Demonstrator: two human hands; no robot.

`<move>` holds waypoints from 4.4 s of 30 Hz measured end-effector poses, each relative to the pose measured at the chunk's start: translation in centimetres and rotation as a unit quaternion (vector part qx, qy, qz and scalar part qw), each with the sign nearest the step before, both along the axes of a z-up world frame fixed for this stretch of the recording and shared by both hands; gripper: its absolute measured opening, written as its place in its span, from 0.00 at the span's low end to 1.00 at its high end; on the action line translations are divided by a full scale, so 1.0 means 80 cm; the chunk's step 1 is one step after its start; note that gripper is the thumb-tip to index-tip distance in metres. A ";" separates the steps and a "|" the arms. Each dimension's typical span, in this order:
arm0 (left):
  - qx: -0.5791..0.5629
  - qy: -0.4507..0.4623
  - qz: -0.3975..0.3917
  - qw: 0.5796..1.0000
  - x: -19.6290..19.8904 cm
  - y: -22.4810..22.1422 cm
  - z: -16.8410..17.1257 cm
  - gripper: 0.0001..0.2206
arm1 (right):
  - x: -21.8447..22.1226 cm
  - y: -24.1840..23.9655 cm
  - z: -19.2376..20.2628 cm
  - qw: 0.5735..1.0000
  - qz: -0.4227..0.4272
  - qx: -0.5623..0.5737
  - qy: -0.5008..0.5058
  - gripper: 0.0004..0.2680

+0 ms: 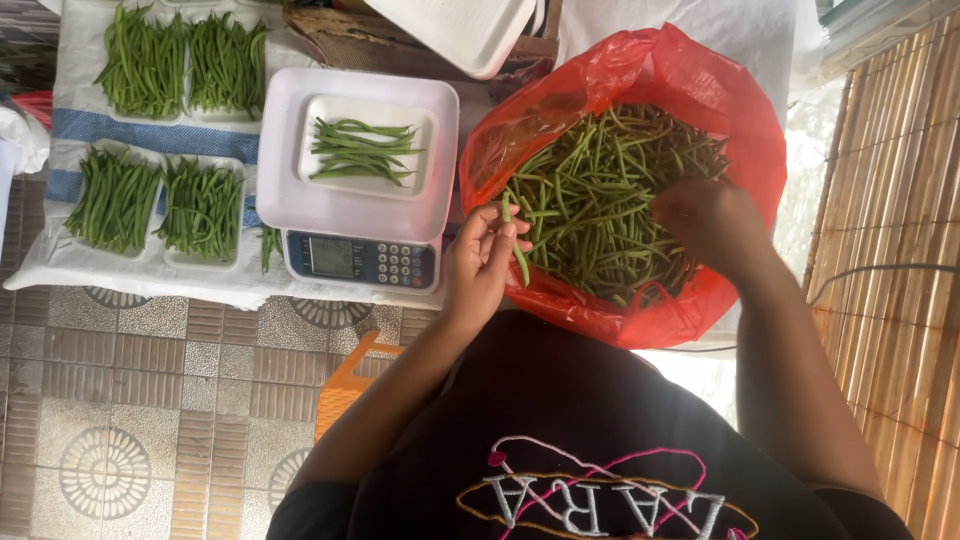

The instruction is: Sorting and weighing green beans from a large bag into individual trays for packaging.

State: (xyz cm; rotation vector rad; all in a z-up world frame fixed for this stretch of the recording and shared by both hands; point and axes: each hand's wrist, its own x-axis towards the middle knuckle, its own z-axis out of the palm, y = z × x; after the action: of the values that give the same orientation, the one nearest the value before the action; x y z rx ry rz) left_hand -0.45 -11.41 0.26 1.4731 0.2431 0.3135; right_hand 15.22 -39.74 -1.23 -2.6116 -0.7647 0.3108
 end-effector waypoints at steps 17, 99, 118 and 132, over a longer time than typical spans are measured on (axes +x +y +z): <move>-0.101 0.051 -0.045 0.993 0.016 -0.040 0.006 0.11 | -0.051 0.041 0.049 0.934 -0.136 0.219 0.249 0.07; -0.270 0.155 0.039 0.950 0.000 -0.016 -0.004 0.13 | -0.052 0.074 0.001 0.984 -0.056 0.043 0.166 0.09; -0.250 0.168 -0.067 0.951 0.003 -0.047 0.020 0.14 | -0.069 0.050 0.016 0.796 -0.085 0.514 0.308 0.03; -0.203 0.246 -0.082 0.944 -0.017 -0.035 -0.016 0.14 | -0.114 0.123 0.023 0.958 0.007 0.279 0.066 0.06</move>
State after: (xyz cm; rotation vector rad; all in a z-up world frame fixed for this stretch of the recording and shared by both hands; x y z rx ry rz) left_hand -1.83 -14.21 -1.04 1.1305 0.5483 -0.2395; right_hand 6.14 -29.92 0.62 -2.0351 -0.7014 0.2287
